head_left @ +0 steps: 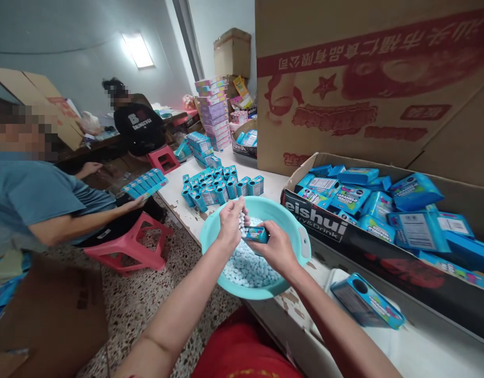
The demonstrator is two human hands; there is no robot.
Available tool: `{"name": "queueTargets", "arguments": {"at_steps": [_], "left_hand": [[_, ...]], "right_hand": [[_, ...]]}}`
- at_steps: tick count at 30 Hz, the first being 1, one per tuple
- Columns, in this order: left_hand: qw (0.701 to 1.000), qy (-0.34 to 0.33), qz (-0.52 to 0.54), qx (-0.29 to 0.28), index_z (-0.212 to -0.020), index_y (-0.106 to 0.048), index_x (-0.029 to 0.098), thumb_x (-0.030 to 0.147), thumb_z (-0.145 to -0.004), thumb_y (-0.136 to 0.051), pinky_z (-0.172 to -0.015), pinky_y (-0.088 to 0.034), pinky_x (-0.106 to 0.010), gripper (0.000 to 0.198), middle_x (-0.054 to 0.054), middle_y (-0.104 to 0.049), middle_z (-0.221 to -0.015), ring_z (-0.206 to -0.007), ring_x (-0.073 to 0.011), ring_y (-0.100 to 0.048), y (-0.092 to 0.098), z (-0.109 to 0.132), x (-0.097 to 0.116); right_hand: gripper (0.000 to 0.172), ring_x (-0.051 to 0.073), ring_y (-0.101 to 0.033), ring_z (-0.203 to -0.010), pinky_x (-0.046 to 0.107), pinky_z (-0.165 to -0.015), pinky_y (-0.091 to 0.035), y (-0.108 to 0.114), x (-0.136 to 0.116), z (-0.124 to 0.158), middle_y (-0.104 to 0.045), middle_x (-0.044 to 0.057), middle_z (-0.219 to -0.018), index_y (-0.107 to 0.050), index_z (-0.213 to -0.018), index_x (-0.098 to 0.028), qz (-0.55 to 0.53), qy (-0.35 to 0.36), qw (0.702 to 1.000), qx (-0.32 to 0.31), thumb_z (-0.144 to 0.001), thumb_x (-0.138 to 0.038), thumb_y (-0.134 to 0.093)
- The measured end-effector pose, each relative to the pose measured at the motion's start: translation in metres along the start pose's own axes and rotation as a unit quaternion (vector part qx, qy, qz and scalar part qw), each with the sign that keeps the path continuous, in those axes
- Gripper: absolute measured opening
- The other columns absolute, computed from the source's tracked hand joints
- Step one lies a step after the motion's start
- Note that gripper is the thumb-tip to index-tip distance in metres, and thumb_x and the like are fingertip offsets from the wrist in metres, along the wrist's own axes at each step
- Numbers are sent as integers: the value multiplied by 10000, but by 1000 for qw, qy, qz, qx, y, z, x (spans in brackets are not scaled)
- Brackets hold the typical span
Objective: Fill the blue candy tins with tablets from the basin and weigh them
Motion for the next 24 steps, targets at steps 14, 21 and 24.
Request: {"name": "queueTargets", "arguments": {"at_steps": [14, 21, 24], "left_hand": [[1000, -14, 5, 10, -662, -511, 166, 522, -595, -786, -448, -416, -172, 455, 43, -517, -597, -485, -67, -490, -1, 1, -3], [1000, 3, 13, 1, -670, -512, 168, 477, -647, -761, -445, -382, -174, 397, 44, -509, -596, -483, -66, -474, 0, 8, -6], [999, -31, -12, -11, -653, -520, 169, 463, -678, -739, -481, -415, -192, 368, 39, -509, -573, -499, -80, -484, -4, 11, 1]], "right_hand": [[205, 211, -557, -791, 296, -682, -392, 10, 6, -2, -602, 18, -848, -600, -848, -200, -15, 7, 1000, 13, -696, -285, -708], [204, 214, -567, -819, 303, -711, -399, 3, 12, 7, -612, 10, -860, -612, -865, -203, -51, -13, 999, 4, -688, -243, -705], [222, 219, -574, -835, 314, -737, -408, 2, 13, 8, -619, 14, -877, -620, -882, -203, -61, -18, 998, 16, -676, -225, -700]]}}
Point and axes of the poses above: each hand's wrist, its own z-axis away from the middle knuckle, its own y-axis out of the back of the hand, x = y × z, the point moved 8 cm from there along -z, towards the middle knuckle
